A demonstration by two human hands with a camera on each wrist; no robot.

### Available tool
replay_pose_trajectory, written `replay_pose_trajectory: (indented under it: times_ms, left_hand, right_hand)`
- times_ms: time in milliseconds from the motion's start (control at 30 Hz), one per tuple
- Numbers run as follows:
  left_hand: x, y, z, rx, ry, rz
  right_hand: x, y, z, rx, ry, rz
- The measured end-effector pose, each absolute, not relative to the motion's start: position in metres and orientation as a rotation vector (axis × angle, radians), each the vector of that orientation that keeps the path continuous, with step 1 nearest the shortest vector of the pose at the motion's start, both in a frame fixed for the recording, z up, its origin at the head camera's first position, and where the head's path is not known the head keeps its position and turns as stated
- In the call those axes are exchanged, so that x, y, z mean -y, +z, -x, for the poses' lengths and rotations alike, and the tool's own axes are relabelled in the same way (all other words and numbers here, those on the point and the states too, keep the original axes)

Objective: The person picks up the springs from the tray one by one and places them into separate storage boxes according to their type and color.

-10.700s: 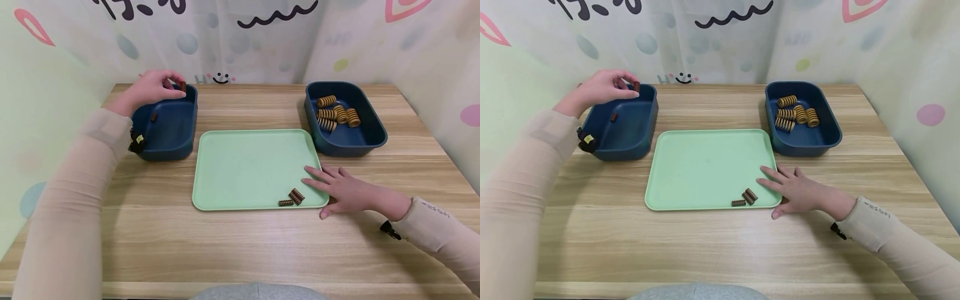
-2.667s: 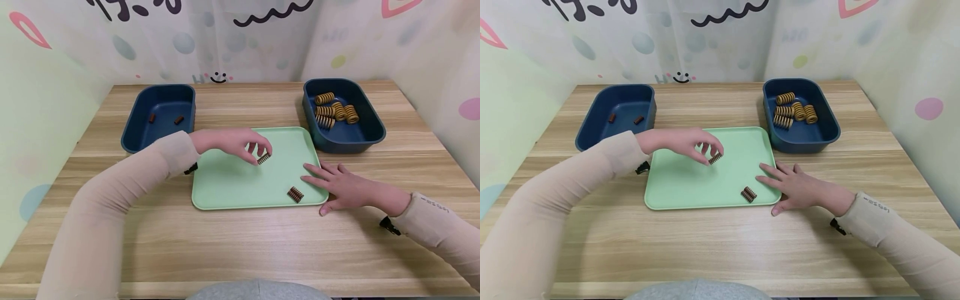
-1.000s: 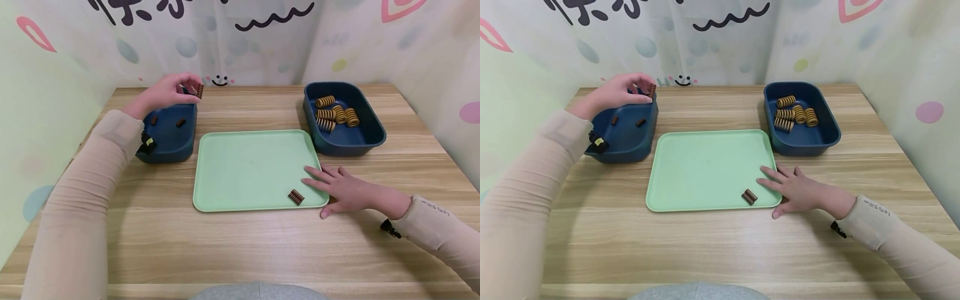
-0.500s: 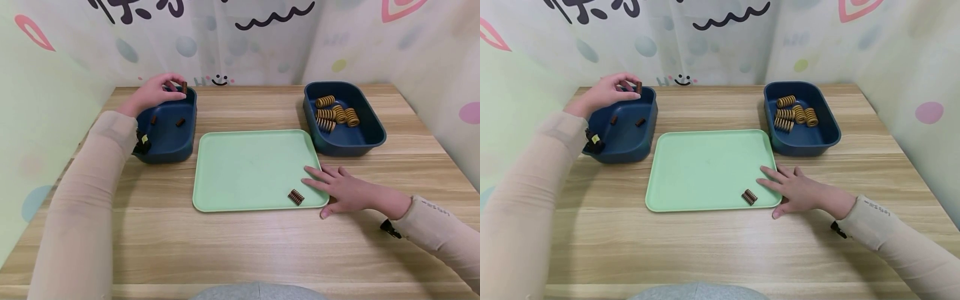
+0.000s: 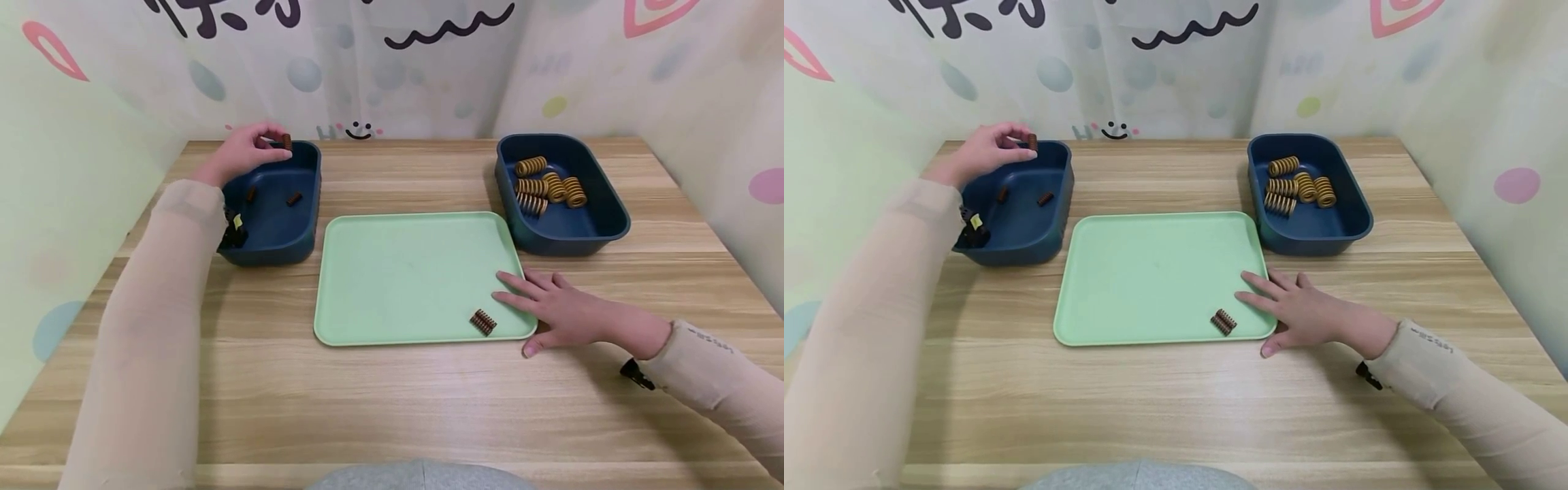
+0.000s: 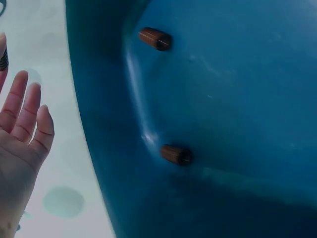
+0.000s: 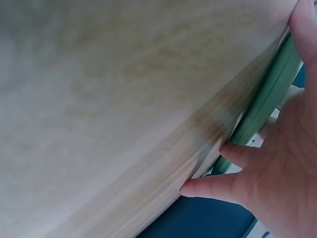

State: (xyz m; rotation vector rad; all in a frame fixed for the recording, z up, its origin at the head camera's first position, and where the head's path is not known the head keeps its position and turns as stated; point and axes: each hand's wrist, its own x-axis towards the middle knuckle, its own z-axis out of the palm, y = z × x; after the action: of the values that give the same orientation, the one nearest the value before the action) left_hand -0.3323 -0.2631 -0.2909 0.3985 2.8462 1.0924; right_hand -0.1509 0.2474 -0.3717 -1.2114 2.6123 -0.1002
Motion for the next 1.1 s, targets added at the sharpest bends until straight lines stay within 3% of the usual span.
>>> replay_pose_trajectory:
  times_ms: [1100]
  left_hand:
    - [0.284, -0.335, 0.347, -2.719, 0.55, -0.313]
  right_hand:
    - [-0.247, -0.371, 0.151, -2.596, -0.114, 1.188]
